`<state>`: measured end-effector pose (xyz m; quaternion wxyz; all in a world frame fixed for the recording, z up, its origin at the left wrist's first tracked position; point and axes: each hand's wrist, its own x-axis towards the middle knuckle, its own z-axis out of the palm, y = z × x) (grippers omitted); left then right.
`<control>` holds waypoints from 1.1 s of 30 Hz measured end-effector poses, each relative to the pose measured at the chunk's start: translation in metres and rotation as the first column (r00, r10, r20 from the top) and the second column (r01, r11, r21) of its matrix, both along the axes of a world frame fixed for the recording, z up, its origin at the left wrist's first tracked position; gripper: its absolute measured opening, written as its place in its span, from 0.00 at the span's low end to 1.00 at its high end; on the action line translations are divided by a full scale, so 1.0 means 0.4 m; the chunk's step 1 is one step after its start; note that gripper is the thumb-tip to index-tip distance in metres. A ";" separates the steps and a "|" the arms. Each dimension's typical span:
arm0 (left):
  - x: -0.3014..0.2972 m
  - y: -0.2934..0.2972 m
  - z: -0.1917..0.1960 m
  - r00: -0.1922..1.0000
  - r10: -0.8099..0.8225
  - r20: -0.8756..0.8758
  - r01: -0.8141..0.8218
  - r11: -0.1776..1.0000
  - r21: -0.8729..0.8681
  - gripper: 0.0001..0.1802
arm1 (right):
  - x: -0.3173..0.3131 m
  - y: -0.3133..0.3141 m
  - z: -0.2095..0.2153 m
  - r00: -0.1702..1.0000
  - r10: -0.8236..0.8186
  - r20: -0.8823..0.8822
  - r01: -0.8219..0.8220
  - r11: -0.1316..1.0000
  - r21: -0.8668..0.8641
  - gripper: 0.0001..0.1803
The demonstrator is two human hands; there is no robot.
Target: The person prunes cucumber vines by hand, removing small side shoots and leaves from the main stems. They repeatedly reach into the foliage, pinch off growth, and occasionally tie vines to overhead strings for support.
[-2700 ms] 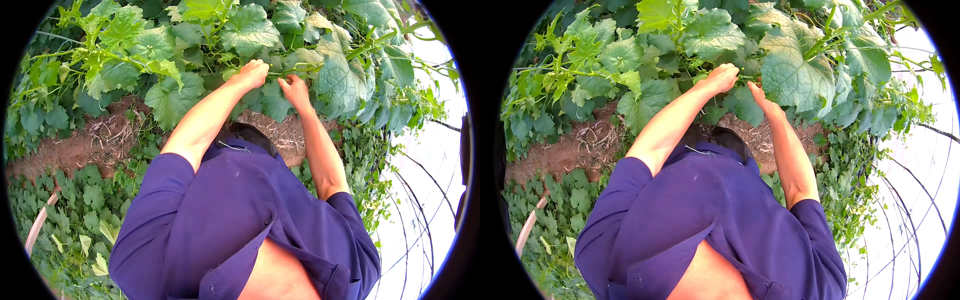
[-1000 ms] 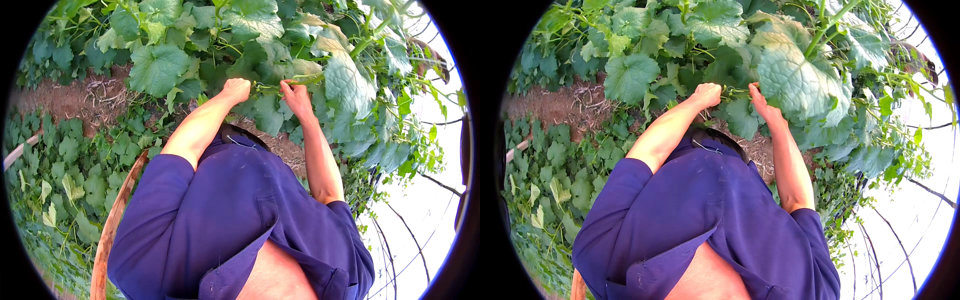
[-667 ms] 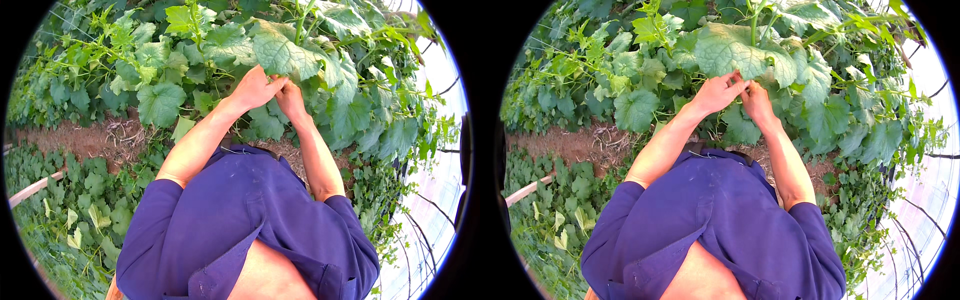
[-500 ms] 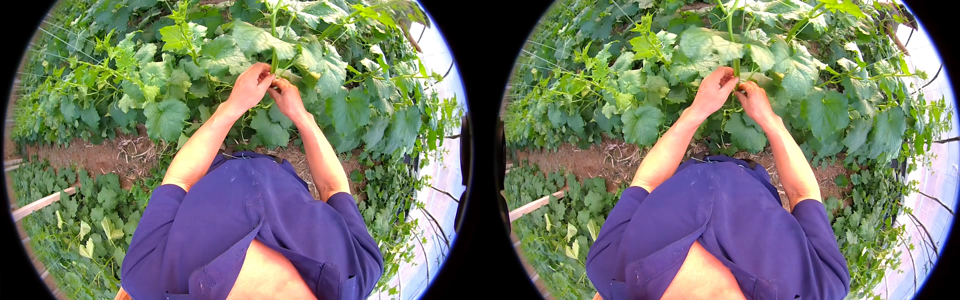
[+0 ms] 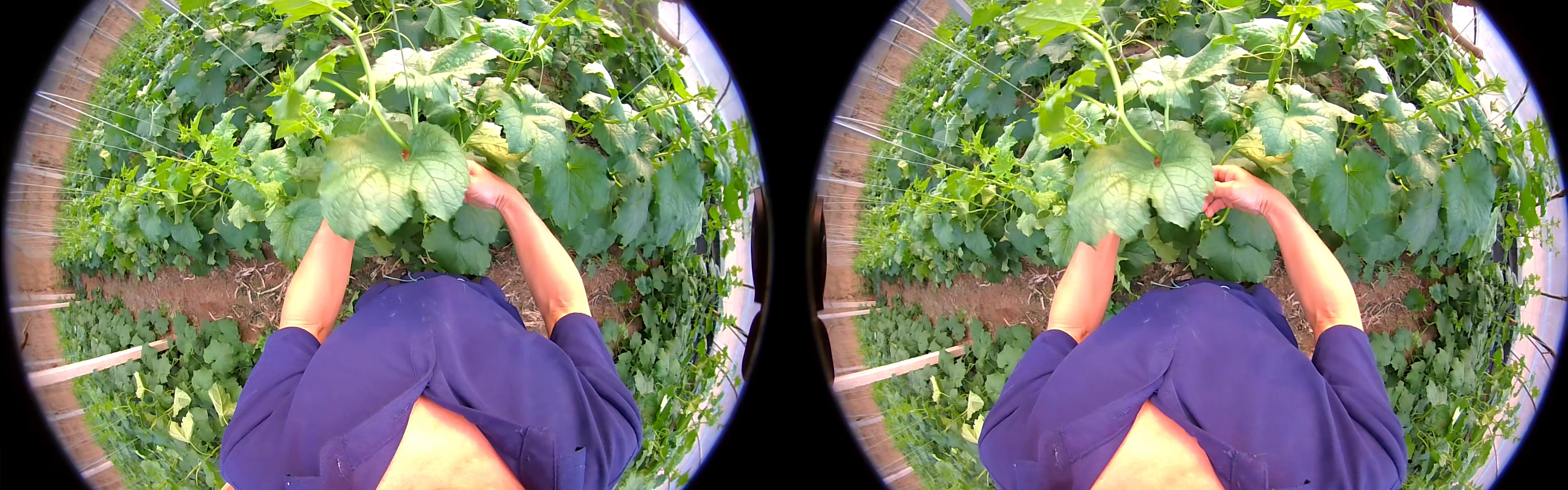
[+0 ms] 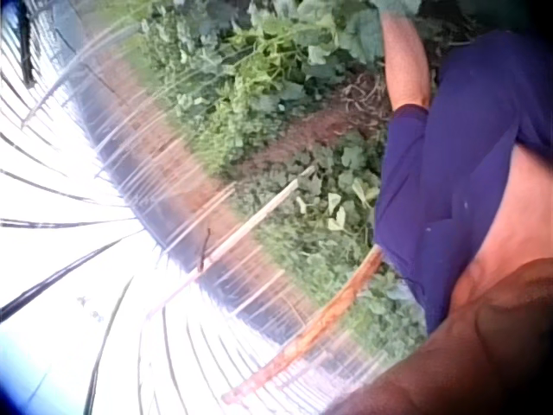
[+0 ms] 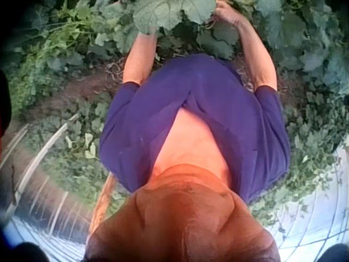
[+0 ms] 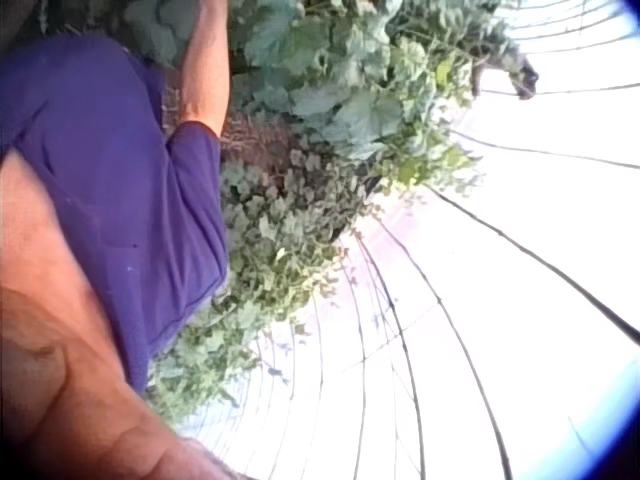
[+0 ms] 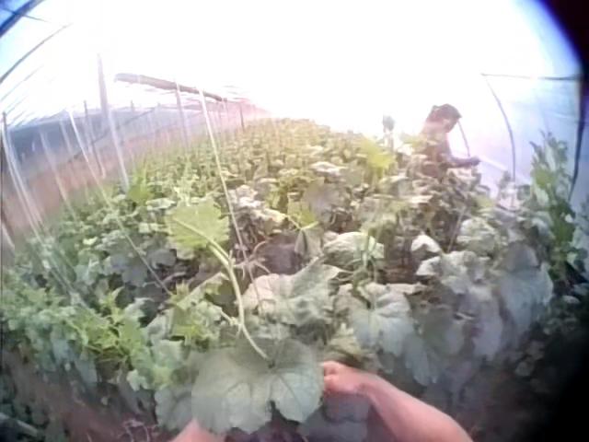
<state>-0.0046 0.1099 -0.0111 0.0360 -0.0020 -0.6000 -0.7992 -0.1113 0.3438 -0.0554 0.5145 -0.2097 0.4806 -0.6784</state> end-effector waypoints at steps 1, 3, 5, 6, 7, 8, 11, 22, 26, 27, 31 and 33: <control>0.012 0.005 0.024 1.000 0.017 -0.018 -0.014 0.990 0.143 0.17 | 0.014 0.001 0.004 0.998 -0.010 -0.064 0.010 1.000 0.000 0.19; 0.019 0.011 0.074 0.995 0.064 -0.082 -0.031 0.935 0.354 0.18 | 0.032 0.000 0.004 0.978 -0.049 -0.203 0.048 0.999 -0.013 0.22; 0.021 0.021 0.111 0.985 0.108 -0.132 -0.036 0.888 0.457 0.18 | 0.060 -0.004 0.041 0.937 -0.165 -0.309 0.151 0.986 -0.069 0.23; 0.025 0.027 0.126 0.978 0.138 -0.154 -0.045 0.869 0.494 0.19 | 0.087 -0.009 0.082 0.907 -0.244 -0.343 0.218 0.970 -0.113 0.23; 0.027 0.024 0.141 0.971 0.167 -0.172 -0.062 0.867 0.494 0.19 | 0.085 -0.009 0.053 0.887 -0.244 -0.392 0.219 0.970 -0.108 0.23; 0.030 0.016 0.157 0.962 0.201 -0.184 -0.093 0.877 0.471 0.19 | 0.095 -0.013 0.063 0.850 -0.259 -0.458 0.232 0.966 -0.115 0.22; 0.039 -0.037 0.195 0.918 0.320 -0.235 -0.273 0.938 0.214 0.21 | 0.108 -0.022 0.053 0.691 -0.246 -0.680 0.274 0.959 -0.069 0.22; 0.027 0.041 0.467 0.739 0.052 -0.672 -0.674 0.069 -0.735 0.14 | 0.113 -0.051 -0.002 0.531 -0.214 -0.820 0.363 0.932 -0.008 0.08; -0.176 0.053 0.391 0.885 0.365 -0.289 -0.357 0.135 -0.924 0.16 | 0.127 -0.012 -0.010 0.805 -0.263 -0.532 0.331 0.943 0.035 0.06; -0.212 0.093 0.434 0.959 0.228 -0.166 -0.222 0.252 -0.942 0.18 | 0.103 0.026 -0.035 0.723 -0.291 -0.627 0.386 0.922 0.018 0.09; -0.196 0.067 0.429 0.953 0.214 -0.213 -0.266 0.263 -0.927 0.14 | 0.117 0.006 -0.020 0.719 -0.197 -0.666 0.341 0.936 0.090 0.08; -0.209 0.061 0.413 0.901 0.204 -0.382 -0.426 0.261 -0.866 0.13 | 0.141 -0.009 -0.004 0.683 -0.277 -0.675 0.365 0.931 -0.012 0.07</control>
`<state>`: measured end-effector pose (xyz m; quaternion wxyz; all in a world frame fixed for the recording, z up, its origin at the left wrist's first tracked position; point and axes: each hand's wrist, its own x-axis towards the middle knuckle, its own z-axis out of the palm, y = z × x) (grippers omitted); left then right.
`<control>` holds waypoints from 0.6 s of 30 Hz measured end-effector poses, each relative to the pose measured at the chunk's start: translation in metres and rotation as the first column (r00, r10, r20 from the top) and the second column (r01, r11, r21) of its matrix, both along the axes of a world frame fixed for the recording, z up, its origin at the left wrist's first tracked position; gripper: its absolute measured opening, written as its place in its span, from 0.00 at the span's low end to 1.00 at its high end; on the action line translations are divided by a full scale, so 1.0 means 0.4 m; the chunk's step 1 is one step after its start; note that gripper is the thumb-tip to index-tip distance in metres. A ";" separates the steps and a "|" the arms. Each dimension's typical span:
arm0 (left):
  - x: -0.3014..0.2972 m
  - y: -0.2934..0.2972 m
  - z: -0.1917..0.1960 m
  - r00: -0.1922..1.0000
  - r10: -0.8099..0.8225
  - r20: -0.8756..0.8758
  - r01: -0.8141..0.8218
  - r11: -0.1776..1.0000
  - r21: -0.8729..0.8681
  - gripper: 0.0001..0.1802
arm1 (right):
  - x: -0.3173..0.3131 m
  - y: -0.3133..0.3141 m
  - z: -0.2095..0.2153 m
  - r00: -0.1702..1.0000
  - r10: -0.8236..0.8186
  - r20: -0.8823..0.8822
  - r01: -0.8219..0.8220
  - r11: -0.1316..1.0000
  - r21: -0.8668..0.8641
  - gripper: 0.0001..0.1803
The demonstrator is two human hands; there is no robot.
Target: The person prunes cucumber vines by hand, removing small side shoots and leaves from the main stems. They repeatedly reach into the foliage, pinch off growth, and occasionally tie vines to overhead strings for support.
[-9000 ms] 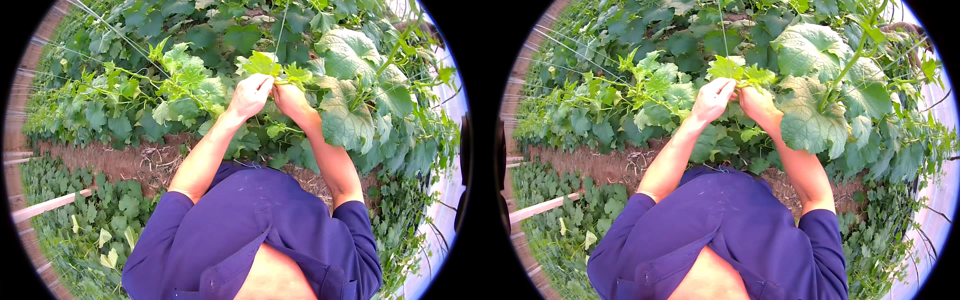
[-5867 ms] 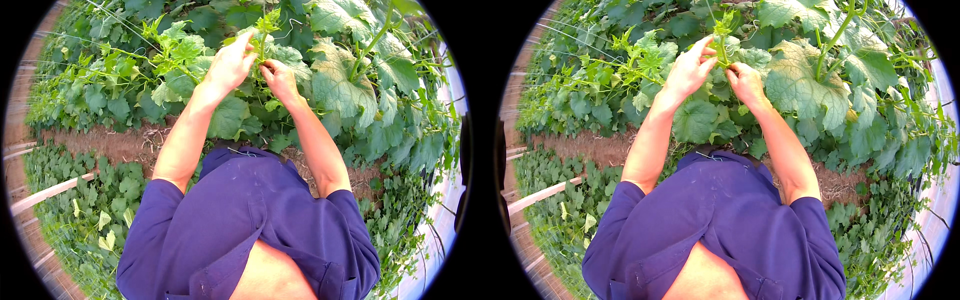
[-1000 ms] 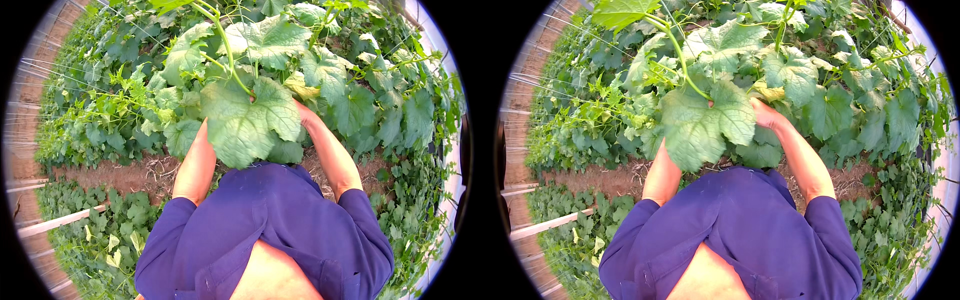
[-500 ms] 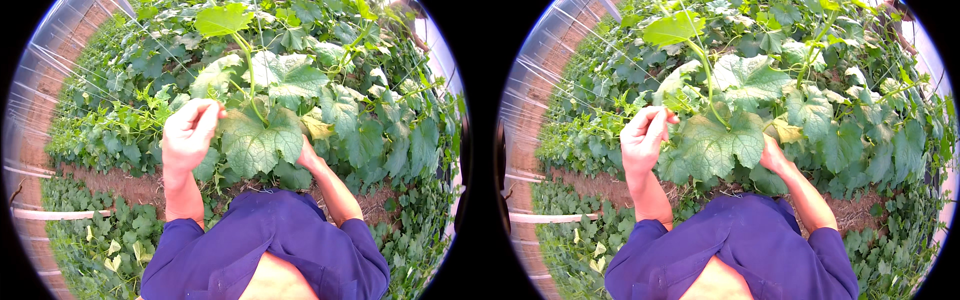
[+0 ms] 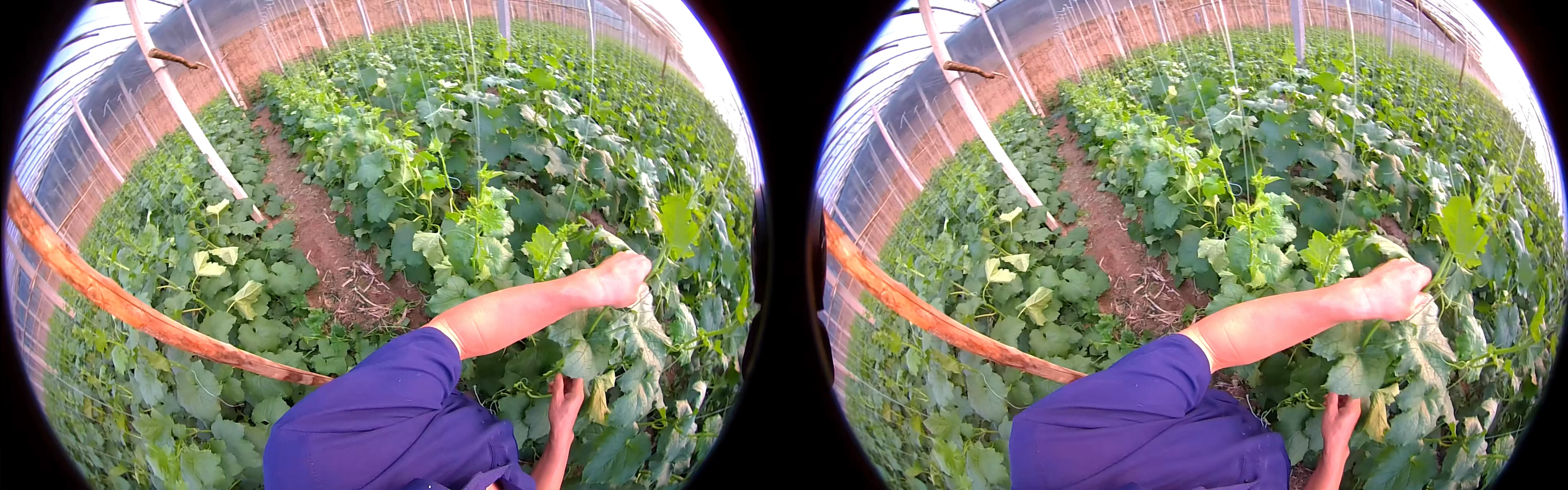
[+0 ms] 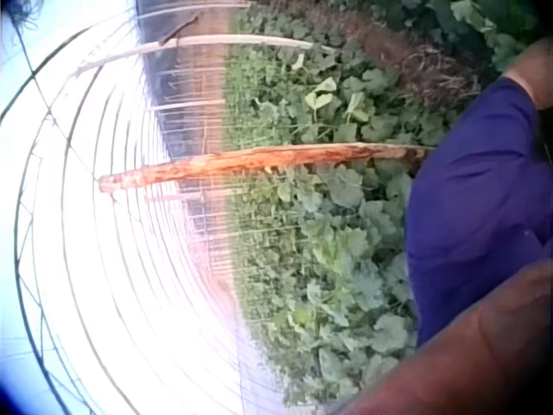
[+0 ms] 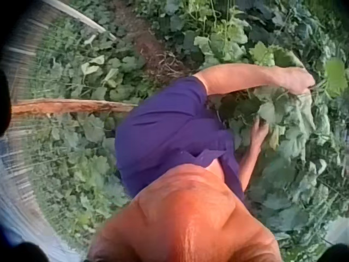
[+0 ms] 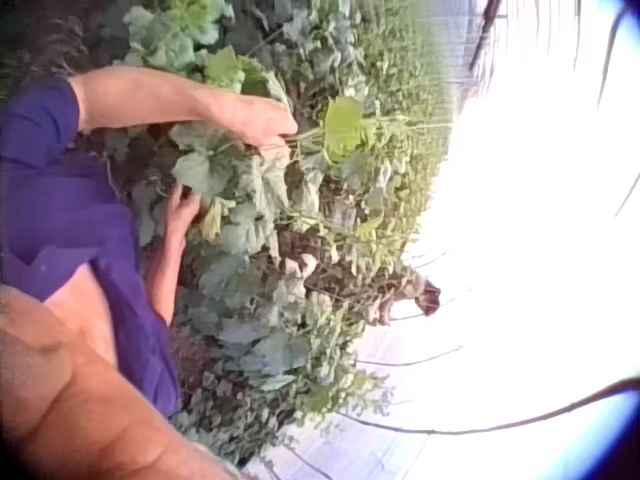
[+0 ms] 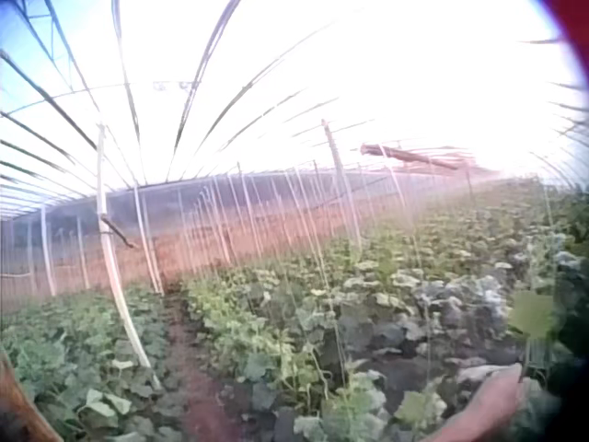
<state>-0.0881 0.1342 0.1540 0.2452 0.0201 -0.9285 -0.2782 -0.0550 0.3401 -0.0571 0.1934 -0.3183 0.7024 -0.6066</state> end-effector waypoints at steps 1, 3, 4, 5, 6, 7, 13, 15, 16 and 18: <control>0.000 0.007 0.011 0.996 0.012 -0.083 -0.010 1.000 0.025 0.12 | 0.004 0.011 0.009 0.998 -0.009 -0.061 0.011 0.999 0.030 0.06; -0.004 0.015 0.045 0.994 0.007 -0.109 0.004 0.995 0.098 0.11 | 0.010 0.041 0.056 0.986 -0.066 -0.150 0.095 0.977 0.192 0.06; -0.006 0.015 0.064 0.989 0.007 -0.149 0.014 0.990 0.142 0.11 | 0.014 0.050 0.051 0.945 -0.105 -0.311 0.158 0.976 0.153 0.05; -0.005 0.012 0.085 0.982 0.008 -0.190 0.027 0.982 0.185 0.11 | 0.013 0.057 0.027 0.933 -0.068 -0.354 0.134 0.977 0.166 0.05; 0.000 0.012 0.113 0.976 0.028 -0.215 0.018 0.978 0.210 0.10 | 0.015 0.062 -0.014 0.918 -0.039 -0.396 0.117 0.977 0.176 0.05; 0.013 0.014 0.148 0.970 0.022 -0.242 0.058 0.946 0.318 0.09 | 0.019 0.073 -0.057 0.902 -0.019 -0.432 0.111 0.976 0.189 0.05; 0.057 0.003 0.230 0.949 0.066 -0.308 0.011 0.971 0.240 0.10 | 0.084 0.105 -0.112 0.896 0.360 -0.261 -0.188 0.839 0.511 0.06; 0.089 0.017 0.213 0.968 0.027 -0.248 0.027 0.976 0.214 0.10 | 0.089 0.104 -0.051 0.891 0.410 -0.193 -0.261 0.813 0.520 0.07; 0.097 0.022 0.189 0.974 0.007 -0.227 0.035 0.983 0.179 0.11 | 0.089 0.104 -0.026 0.894 0.413 -0.174 -0.283 0.822 0.495 0.07; 0.130 0.019 0.141 0.989 -0.034 -0.143 0.053 0.990 0.132 0.11 | 0.086 0.092 0.029 0.876 0.444 -0.191 -0.322 0.830 0.455 0.09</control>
